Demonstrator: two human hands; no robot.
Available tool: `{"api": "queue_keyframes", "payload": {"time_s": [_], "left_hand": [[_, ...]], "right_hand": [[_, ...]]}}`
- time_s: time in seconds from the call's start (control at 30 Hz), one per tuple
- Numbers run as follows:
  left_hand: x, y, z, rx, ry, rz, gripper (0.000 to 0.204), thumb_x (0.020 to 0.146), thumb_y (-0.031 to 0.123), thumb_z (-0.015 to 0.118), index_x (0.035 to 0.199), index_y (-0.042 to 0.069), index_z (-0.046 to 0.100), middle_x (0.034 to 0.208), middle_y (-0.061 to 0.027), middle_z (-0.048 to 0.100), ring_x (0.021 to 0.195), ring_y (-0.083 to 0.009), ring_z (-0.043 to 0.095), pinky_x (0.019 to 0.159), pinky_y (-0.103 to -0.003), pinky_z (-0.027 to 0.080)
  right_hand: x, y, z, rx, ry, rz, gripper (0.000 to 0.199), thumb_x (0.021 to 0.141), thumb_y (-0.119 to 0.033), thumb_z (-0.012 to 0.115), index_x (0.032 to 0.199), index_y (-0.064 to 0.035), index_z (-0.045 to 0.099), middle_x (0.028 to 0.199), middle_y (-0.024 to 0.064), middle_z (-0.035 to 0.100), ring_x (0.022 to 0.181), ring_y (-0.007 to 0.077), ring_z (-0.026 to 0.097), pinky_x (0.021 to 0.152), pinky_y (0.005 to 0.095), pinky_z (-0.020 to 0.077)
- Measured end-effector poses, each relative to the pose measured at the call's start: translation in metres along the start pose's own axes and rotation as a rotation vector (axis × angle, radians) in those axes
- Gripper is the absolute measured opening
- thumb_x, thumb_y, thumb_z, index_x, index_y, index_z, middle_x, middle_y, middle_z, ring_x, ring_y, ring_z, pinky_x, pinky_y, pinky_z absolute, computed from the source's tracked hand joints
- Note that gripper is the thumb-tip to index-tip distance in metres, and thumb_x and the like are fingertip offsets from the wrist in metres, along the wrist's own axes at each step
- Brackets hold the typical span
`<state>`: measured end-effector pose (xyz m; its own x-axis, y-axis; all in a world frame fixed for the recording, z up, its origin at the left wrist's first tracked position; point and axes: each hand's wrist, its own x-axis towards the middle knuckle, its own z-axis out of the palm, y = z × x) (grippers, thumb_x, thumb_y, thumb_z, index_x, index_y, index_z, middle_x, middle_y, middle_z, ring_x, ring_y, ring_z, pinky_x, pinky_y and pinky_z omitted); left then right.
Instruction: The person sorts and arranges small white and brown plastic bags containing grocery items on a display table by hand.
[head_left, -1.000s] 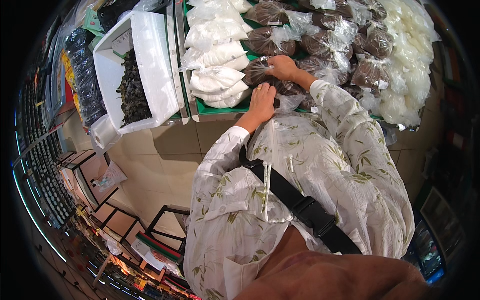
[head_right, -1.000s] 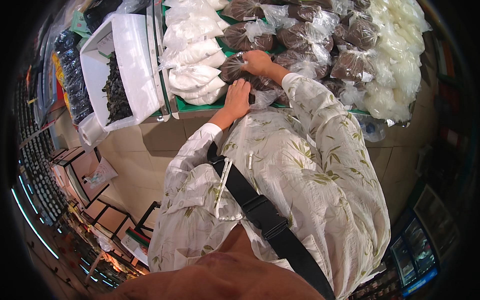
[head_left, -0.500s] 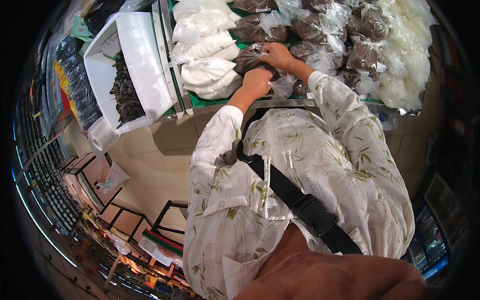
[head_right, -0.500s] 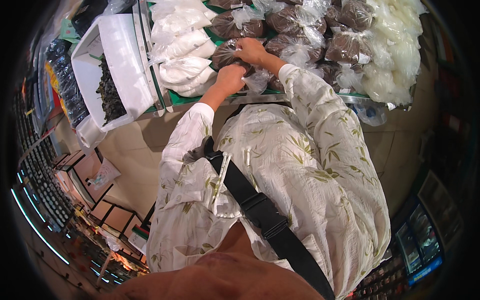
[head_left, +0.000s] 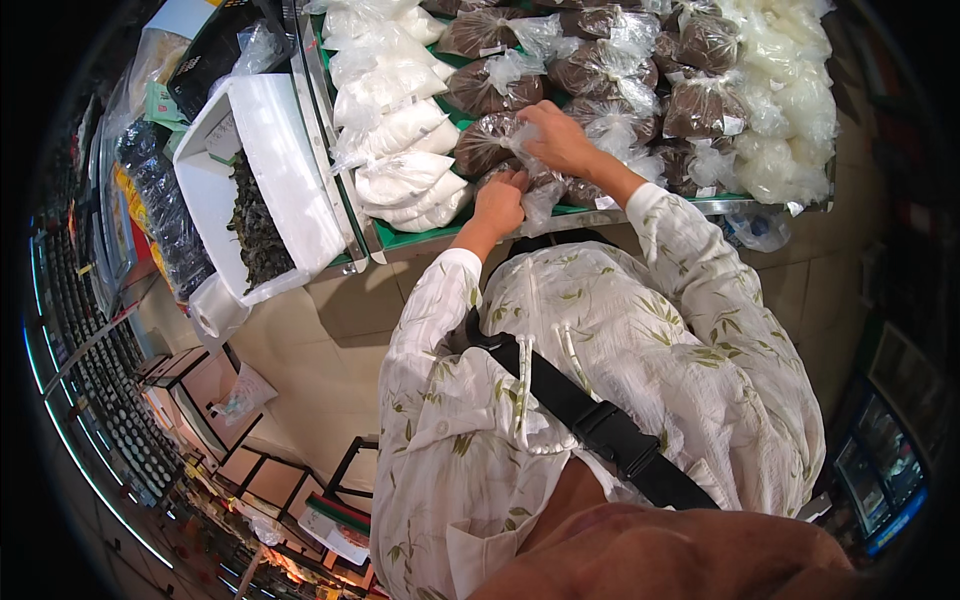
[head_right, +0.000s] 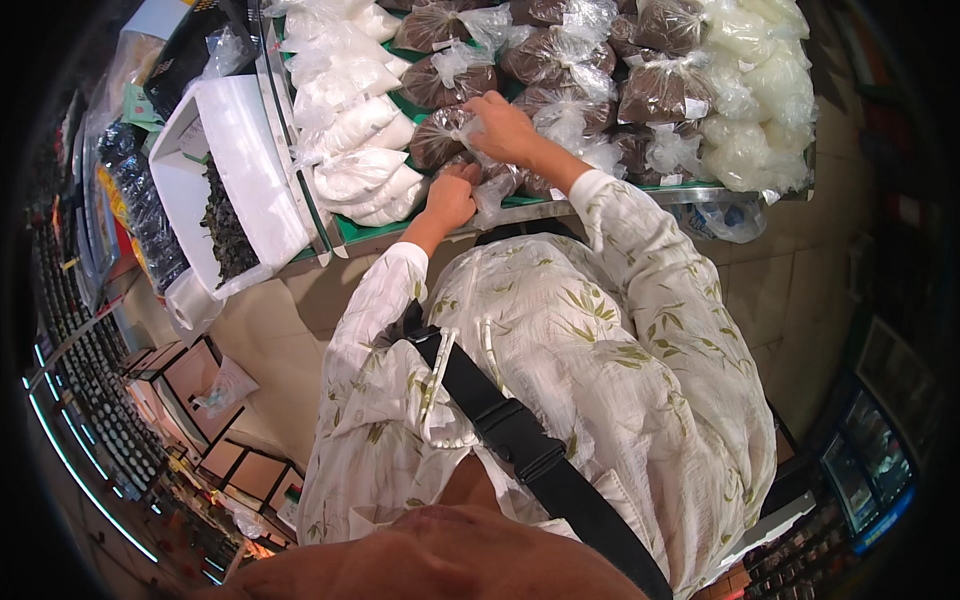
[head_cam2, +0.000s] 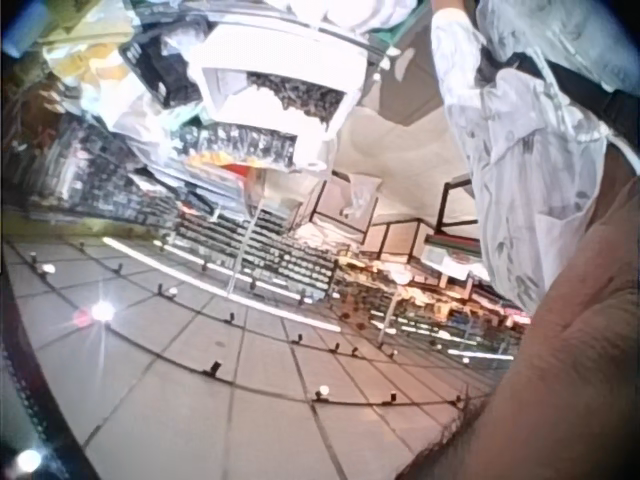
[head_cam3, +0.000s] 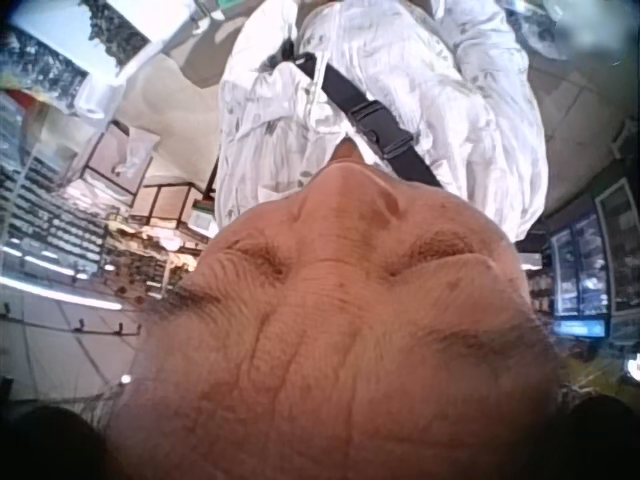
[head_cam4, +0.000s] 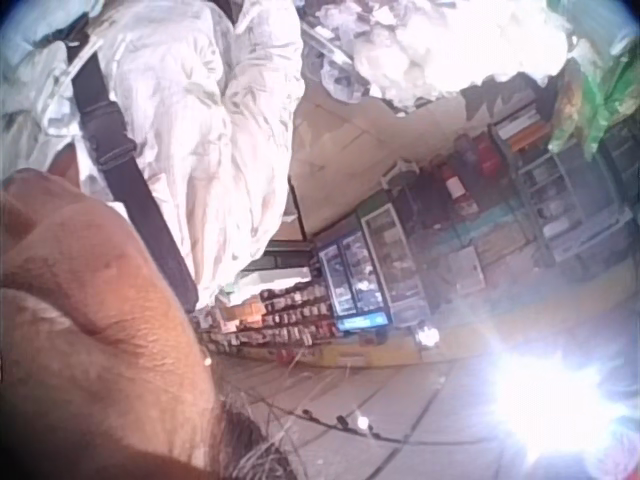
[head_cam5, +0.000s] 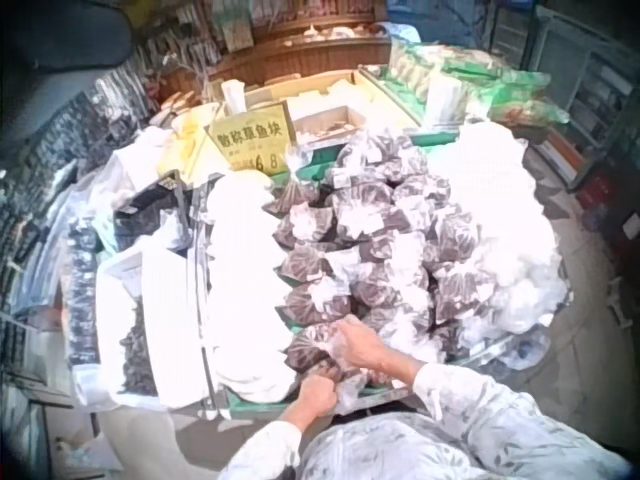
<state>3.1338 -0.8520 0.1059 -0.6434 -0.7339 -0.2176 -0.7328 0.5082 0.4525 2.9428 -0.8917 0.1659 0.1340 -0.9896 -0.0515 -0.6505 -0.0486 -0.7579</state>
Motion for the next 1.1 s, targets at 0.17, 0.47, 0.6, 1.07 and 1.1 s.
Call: {"api": "queue_keyframes", "payload": {"time_s": [0.17,0.47,0.6,1.07,1.1], "left_hand": [[-0.024,0.002,0.001,-0.303,0.139,-0.118,0.035,0.07,0.021,0.07,0.096,0.004,0.054,0.099,-0.0166,0.059,0.098,-0.0366,0.056,0.082,-0.043,0.046],[-0.008,-0.003,0.035,-0.684,0.505,-0.405,0.032,0.082,0.031,0.068,0.091,0.001,0.062,0.074,-0.0182,0.063,0.07,-0.0367,0.061,0.066,-0.041,0.047],[-0.004,-0.015,0.033,-0.644,0.467,-0.601,0.036,0.074,0.031,0.075,0.081,0.001,0.057,0.065,-0.0126,0.058,0.059,-0.0269,0.057,0.059,-0.039,0.045],[-0.024,-0.044,0.049,-0.779,0.229,-0.443,0.01,0.076,0.009,0.062,0.074,0.001,0.057,0.061,-0.0063,0.058,0.056,-0.0147,0.054,0.055,-0.031,0.044],[-0.024,-0.044,0.049,-0.797,0.21,-0.448,0.009,0.076,0.009,0.062,0.075,0.001,0.058,0.061,-0.006,0.058,0.056,-0.0143,0.054,0.055,-0.031,0.044]], "right_hand": [[-0.031,0.019,-0.062,-0.405,0.072,-0.025,0.045,0.071,-0.01,0.067,0.115,-0.0095,0.058,0.107,0.0147,0.055,0.1,0.0338,0.055,0.082,0.0444,0.0448],[-0.074,0.03,-0.08,-0.634,-0.001,0.111,0.068,0.068,-0.005,0.065,0.133,-0.0145,0.046,0.117,0.0151,0.052,0.11,0.0349,0.05,0.086,0.0449,0.0443],[-0.083,0.04,-0.088,-0.373,0.287,0.102,0.052,0.071,-0.009,0.069,0.121,-0.0076,0.053,0.102,0.0149,0.056,0.096,0.0336,0.056,0.082,0.0428,0.0472],[-0.136,0.072,-0.051,-0.419,0.054,0.529,0.047,0.072,-0.028,0.073,0.107,-0.003,0.056,0.106,0.0217,0.057,0.087,0.0391,0.063,0.075,0.0474,0.0517],[-0.134,0.074,-0.05,-0.421,0.058,0.533,0.043,0.071,-0.025,0.072,0.105,-0.0027,0.057,0.106,0.0214,0.057,0.087,0.0392,0.063,0.074,0.0476,0.0516]]}}
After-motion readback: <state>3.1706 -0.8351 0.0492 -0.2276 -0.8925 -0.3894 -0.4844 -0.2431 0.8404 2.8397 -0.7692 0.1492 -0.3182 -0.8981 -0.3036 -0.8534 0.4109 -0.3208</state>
